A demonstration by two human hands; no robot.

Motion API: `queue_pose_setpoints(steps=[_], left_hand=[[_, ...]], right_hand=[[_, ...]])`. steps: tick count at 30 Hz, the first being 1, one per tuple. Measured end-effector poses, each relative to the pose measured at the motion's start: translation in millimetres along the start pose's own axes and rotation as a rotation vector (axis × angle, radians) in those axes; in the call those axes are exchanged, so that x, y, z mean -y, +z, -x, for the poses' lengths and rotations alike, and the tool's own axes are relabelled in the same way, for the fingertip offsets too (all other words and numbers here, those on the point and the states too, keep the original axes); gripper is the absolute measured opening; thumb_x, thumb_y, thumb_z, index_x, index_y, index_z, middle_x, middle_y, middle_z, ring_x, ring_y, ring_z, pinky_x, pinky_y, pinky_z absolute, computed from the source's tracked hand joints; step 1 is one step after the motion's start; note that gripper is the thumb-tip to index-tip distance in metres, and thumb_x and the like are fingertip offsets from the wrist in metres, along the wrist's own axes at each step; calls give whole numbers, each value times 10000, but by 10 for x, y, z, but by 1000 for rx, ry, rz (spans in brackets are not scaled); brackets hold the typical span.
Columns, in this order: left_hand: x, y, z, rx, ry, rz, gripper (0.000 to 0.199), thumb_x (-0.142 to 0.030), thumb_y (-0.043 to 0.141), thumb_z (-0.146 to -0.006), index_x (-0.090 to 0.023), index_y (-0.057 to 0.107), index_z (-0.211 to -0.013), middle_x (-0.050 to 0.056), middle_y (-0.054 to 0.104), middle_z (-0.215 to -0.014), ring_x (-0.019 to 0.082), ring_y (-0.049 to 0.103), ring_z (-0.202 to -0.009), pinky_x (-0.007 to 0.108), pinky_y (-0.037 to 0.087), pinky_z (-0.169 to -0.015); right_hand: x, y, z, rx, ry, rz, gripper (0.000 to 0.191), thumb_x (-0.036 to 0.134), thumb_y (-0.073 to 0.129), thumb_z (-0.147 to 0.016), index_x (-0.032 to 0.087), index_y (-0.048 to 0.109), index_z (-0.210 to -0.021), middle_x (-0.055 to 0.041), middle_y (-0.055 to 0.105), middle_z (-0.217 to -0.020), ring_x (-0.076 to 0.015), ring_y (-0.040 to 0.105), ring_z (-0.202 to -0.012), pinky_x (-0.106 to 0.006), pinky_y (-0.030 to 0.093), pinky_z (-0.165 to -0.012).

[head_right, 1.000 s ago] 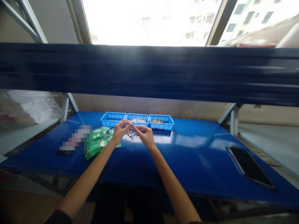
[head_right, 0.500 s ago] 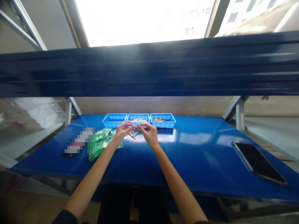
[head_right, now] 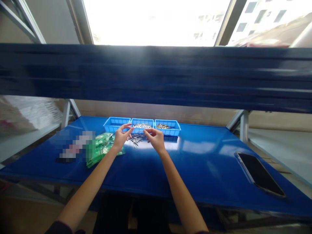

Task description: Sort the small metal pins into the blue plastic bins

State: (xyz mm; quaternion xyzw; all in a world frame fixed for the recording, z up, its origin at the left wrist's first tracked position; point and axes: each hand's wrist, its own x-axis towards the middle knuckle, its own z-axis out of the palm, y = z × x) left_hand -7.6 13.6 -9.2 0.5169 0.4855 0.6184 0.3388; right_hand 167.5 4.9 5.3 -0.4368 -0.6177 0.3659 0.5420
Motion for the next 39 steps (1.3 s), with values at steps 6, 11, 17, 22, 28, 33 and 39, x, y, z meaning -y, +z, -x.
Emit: queue_pose_setpoints(steps=[6,11,17,22,28,33,39], left_hand=[[24,-59,-65,-156,-103,40,419,-478,672,-686,-116,651,-893,-22,533,-436,53,399,-317,172,297,-348],[0,-42,-48,-121,-65,94,395,-490,631,-714,-133,674,-879,68,666,-746,56,482,-389,179,311,-345],[-44,-29,-29,-132,-73,13,375,-454,684,-674,-120,688,-844,70,645,-763,46,473,-412,171,299,-342],[-65,-17,-10,-137,-20,-33,355,-436,711,-646,-126,695,-818,87,626,-944,21,469,-439,172,314,-364],[-116,5,16,-140,-73,36,356,-427,754,-588,-117,665,-739,60,625,-842,19,440,-453,168,287,-372],[-126,-32,-14,-89,-220,166,424,-442,764,-580,-118,621,-812,-39,482,-506,27,362,-402,174,228,-376],[-98,-87,-55,-109,-185,214,418,-445,771,-568,-136,590,-784,-31,506,-538,42,413,-434,179,233,-391]], right_hand=[[-23,-15,-191,30,1,44,389,495,650,-687,136,701,-828,-77,683,-701,-137,590,-503,-239,494,-411],[-118,37,-382,51,-5,9,466,474,641,-697,145,655,-1025,-114,680,-957,-167,654,-644,-232,500,-422],[-264,91,-247,231,-59,264,331,460,650,-701,173,710,-854,-65,703,-815,-129,602,-564,-229,442,-474],[-204,157,-66,295,-177,624,273,472,728,-611,265,718,-789,1,706,-824,-140,595,-651,-225,378,-525],[-151,194,-1,394,-204,749,190,440,729,-623,262,698,-682,17,703,-765,-170,623,-728,-236,345,-540],[-200,172,-5,335,-181,836,132,394,686,-675,267,703,-647,11,708,-771,-186,626,-737,-251,359,-556],[-209,180,-14,264,-190,871,119,366,646,-709,276,718,-678,6,711,-825,-189,619,-767,-247,372,-576]])
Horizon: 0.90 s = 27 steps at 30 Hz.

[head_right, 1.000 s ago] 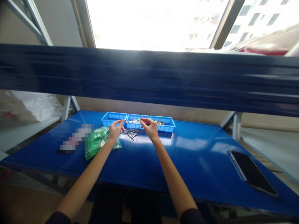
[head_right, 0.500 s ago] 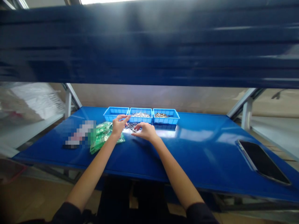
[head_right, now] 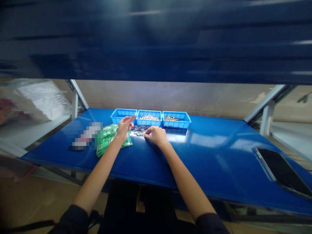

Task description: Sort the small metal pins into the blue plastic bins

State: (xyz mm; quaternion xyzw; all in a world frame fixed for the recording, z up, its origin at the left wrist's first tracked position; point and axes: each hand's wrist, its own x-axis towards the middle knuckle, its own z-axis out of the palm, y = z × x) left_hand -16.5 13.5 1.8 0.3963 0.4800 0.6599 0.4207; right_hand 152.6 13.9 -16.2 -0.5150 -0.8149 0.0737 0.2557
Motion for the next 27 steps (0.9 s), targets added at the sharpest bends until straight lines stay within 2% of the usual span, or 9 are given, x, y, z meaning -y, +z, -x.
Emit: queue_pose_setpoints(steps=[4,7,9,11,15,18,22,27], left_hand=[[-8,22,37,20,1,-2,392,-456,749,-596,-134,591,-753,-12,548,-574,35,396,-425,175,230,-391],[-12,47,71,80,-10,-18,362,-463,712,-640,-131,625,-756,55,652,-793,22,401,-431,177,233,-379],[-1,56,81,127,-27,-41,333,-460,677,-679,-146,664,-789,79,663,-966,15,415,-434,178,231,-366],[19,58,83,155,-40,-78,307,-448,647,-712,-169,694,-830,75,660,-1020,11,418,-425,176,228,-357],[47,55,85,185,-25,-137,294,-416,646,-722,-192,710,-901,67,666,-1013,12,425,-422,171,249,-358],[38,61,103,205,-38,-182,329,-414,675,-694,-185,709,-927,66,672,-958,21,435,-433,171,257,-359],[0,85,143,238,-73,-241,366,-430,727,-629,-145,710,-858,49,652,-762,34,434,-440,173,252,-364],[-52,114,198,286,-93,-250,393,-454,750,-591,-136,671,-809,-2,559,-589,33,396,-411,176,221,-362]], right_hand=[[1,-20,-16,-35,12,-29,167,403,614,-734,282,726,-709,3,704,-810,-168,606,-710,-239,347,-542],[-11,-28,-32,-87,38,-79,178,412,607,-739,281,727,-727,3,703,-821,-157,601,-671,-241,349,-537],[-14,-34,-40,-135,71,-119,178,408,604,-741,275,723,-724,4,705,-818,-157,604,-664,-244,364,-545],[-12,-46,-46,-183,110,-162,182,406,602,-739,267,716,-708,5,706,-809,-160,608,-661,-248,381,-553],[-16,-71,-69,-284,200,-300,203,422,602,-721,250,707,-700,-1,706,-763,-160,603,-624,-256,412,-559],[-27,-71,-106,-312,224,-499,235,425,600,-713,214,702,-731,-23,697,-730,-145,584,-561,-262,440,-553],[3,-77,-144,-250,232,-790,294,434,603,-691,154,672,-748,-51,679,-721,-119,550,-495,-250,447,-505],[104,-139,-124,-179,278,-991,286,439,592,-678,160,636,-727,-38,664,-740,-84,502,-459,-209,393,-428]])
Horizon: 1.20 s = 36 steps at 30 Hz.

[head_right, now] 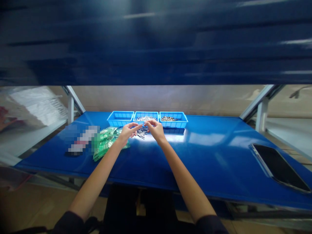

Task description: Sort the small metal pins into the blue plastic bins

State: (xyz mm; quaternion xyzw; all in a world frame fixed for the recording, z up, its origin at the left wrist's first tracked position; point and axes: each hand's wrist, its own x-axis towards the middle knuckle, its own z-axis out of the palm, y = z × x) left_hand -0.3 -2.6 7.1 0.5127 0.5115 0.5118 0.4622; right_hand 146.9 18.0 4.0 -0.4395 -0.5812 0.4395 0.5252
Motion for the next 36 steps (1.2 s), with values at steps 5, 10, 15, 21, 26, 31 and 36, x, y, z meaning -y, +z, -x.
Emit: queue_pose_setpoints(steps=[5,10,15,21,26,31,36], left_hand=[[17,18,10,43,14,-41,417,-489,723,-615,-145,688,-848,-18,502,-492,52,397,-405,187,223,-372],[57,6,-31,-55,41,24,434,-505,706,-627,-134,687,-852,-16,518,-501,46,392,-404,179,230,-378],[50,-14,-57,-164,35,121,446,-477,740,-591,-119,664,-846,-29,513,-518,28,376,-402,165,223,-377],[48,7,-51,-144,30,107,419,-481,708,-634,-128,658,-855,-30,517,-526,32,379,-402,169,227,-378],[33,24,25,98,26,-91,370,-452,707,-650,-128,689,-827,26,615,-642,54,472,-445,182,297,-400],[39,36,59,290,19,-131,381,-430,684,-691,-142,683,-940,81,664,-856,73,551,-496,182,341,-408],[66,13,-22,13,78,-40,347,-399,663,-716,-131,674,-935,77,657,-887,29,486,-429,166,289,-373]], right_hand=[[25,0,14,21,12,-77,296,452,609,-672,171,638,-762,-23,646,-730,-83,503,-485,-197,366,-416],[-33,0,-4,14,-39,-14,319,463,622,-678,159,667,-761,-44,660,-779,-90,519,-515,-213,407,-457],[-105,71,41,168,-71,31,328,462,696,-636,153,690,-748,-52,670,-727,-105,534,-529,-239,433,-499],[-117,53,24,98,-36,-10,351,481,680,-645,158,685,-782,-44,656,-751,-103,528,-550,-231,427,-499],[-117,12,-14,-6,13,-73,373,499,651,-655,157,673,-802,-32,638,-750,-88,498,-538,-208,379,-464],[-136,11,-24,-38,30,-63,389,497,661,-634,146,675,-801,-34,636,-718,-91,495,-529,-212,377,-468],[-135,-33,-40,-96,49,-21,390,493,651,-639,145,684,-813,-27,635,-689,-82,473,-483,-218,376,-455]])
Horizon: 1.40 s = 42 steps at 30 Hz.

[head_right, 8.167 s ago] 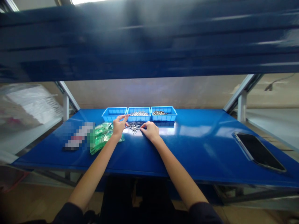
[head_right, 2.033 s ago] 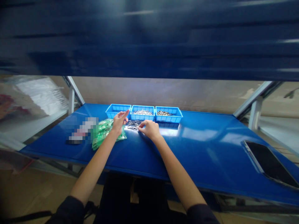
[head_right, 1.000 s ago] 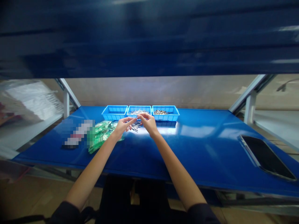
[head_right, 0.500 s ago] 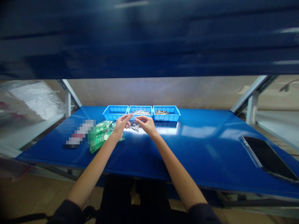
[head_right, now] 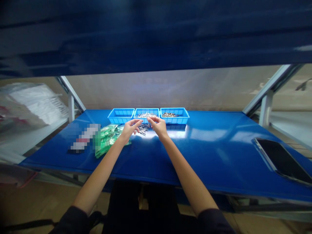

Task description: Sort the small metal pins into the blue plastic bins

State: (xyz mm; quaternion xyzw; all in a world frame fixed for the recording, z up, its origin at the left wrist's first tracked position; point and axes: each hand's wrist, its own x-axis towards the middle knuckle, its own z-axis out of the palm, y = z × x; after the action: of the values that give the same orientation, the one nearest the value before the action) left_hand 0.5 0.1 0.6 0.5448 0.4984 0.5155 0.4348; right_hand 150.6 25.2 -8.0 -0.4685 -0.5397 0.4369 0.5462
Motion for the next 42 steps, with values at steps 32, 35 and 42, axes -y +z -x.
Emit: queue_pose_setpoints(steps=[32,35,42], left_hand=[[-8,-1,-45,-184,-28,93,392,-477,664,-681,-136,684,-872,57,660,-762,30,424,-416,175,248,-366],[2,10,-44,-173,-19,114,365,-467,597,-747,-137,682,-878,97,662,-985,13,431,-411,178,244,-359],[-3,21,-39,-209,-8,97,381,-494,672,-667,-116,630,-677,86,672,-822,22,404,-405,184,243,-362]], right_hand=[[-39,-149,-46,138,41,40,416,399,626,-731,184,632,-1087,-94,684,-1008,-186,665,-806,-239,519,-541],[-112,-113,-17,154,-65,286,303,391,653,-699,173,705,-903,-78,707,-878,-184,654,-745,-252,495,-564],[-75,-50,91,233,-199,796,234,505,678,-648,274,716,-650,6,699,-708,-185,627,-700,-263,420,-577]])
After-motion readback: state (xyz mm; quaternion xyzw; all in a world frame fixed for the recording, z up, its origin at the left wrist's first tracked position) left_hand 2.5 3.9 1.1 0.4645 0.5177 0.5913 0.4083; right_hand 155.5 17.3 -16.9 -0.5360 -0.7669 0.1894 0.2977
